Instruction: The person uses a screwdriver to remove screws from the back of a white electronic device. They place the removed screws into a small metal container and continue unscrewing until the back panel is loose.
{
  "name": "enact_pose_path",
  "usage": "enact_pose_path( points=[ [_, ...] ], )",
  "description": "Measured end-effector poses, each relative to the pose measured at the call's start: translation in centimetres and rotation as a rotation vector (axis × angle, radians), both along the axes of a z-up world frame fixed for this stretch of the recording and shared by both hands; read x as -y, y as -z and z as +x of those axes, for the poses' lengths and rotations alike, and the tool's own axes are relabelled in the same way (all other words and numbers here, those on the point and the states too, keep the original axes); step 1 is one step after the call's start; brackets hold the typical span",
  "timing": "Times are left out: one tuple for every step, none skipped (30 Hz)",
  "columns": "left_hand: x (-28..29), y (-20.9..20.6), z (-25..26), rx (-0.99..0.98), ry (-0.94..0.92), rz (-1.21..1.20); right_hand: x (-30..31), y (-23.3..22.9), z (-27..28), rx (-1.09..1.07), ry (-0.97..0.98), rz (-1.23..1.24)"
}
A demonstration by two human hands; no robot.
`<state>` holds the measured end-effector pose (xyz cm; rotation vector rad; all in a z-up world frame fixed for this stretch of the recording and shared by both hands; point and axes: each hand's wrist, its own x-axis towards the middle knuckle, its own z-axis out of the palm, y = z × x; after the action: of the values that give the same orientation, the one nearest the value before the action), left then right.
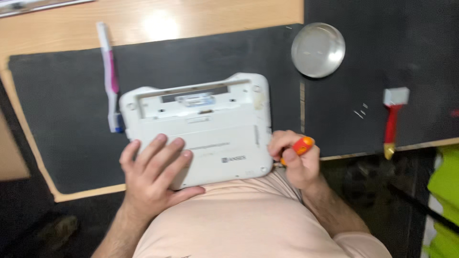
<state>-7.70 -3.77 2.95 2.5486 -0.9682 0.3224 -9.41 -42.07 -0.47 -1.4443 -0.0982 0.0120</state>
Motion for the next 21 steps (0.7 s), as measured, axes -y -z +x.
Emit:
enact_pose_path(
  points=[
    [0.4,-0.2,0.0,-0.001,0.025,-0.017,0.2,0.2,-0.7,-0.001,0.025,-0.017],
    [0.7,-0.5,-0.1,-0.007,0.003,-0.014,0.3,0.5,-1.2,0.006,0.042,0.009],
    [0.9,-0.9,-0.1,-0.012,-0.020,-0.011,0.3,0.9,-1.7,0.014,0.058,0.034],
    [0.9,-0.8,-0.1,-0.010,-0.003,-0.016,0.7,1.2,-2.5,0.017,0.075,0.029],
    [0.9,-0.6,0.0,0.011,0.006,-0.002,1.0,1.5,-3.3,0.015,0.098,0.036],
    [0.8,-0.6,-0.1,0.030,0.007,0.013,1.3,1.6,-4.0,0.011,0.114,0.044],
    [1.0,-0.7,-0.2,0.029,0.016,0.010,1.7,1.6,-4.6,0.010,0.124,0.041],
    [1.1,-0.8,-0.3,0.030,0.011,0.021,2.0,1.7,-5.2,0.007,0.131,0.050],
    [1.2,-1.0,-0.4,0.031,0.005,0.032,2.3,1.7,-5.8,0.003,0.139,0.059],
    [1.4,-1.3,-0.4,0.036,0.012,0.031,2.7,1.4,-6.1,0.008,0.145,0.059],
    [1.6,-1.7,-0.5,0.032,0.003,0.052,3.1,1.0,-6.3,0.052,0.216,0.041],
    [1.9,-2.0,-0.4,0.026,-0.007,0.072,3.6,0.7,-6.5,0.094,0.285,0.022],
    [2.8,-2.4,-0.4,0.028,-0.001,0.071,4.8,0.9,-6.4,0.097,0.291,0.021],
    [3.6,-2.8,-0.5,0.025,-0.058,0.086,5.9,1.1,-6.3,0.130,0.399,-0.100],
    [4.3,-3.2,-0.5,0.023,-0.115,0.101,7.0,1.3,-6.3,0.161,0.506,-0.222],
    [5.1,-2.7,-0.2,0.025,-0.109,0.100,7.8,0.9,-5.8,0.162,0.513,-0.223],
    [5.9,-2.2,0.0,0.016,-0.084,0.080,8.7,0.5,-5.4,0.243,0.603,-0.407],
    [6.8,-1.8,0.4,0.007,-0.057,0.062,9.6,0.1,-4.9,0.320,0.691,-0.593],
    [7.7,-2.0,0.7,0.008,-0.049,0.063,10.0,0.4,-5.0,0.318,0.699,-0.594],
    [8.7,-2.2,1.0,0.005,0.001,0.092,10.3,0.6,-5.1,0.281,0.723,-0.551],
    [9.7,-2.3,1.3,0.002,0.052,0.122,10.7,0.8,-5.1,0.245,0.746,-0.509]
  ],
)
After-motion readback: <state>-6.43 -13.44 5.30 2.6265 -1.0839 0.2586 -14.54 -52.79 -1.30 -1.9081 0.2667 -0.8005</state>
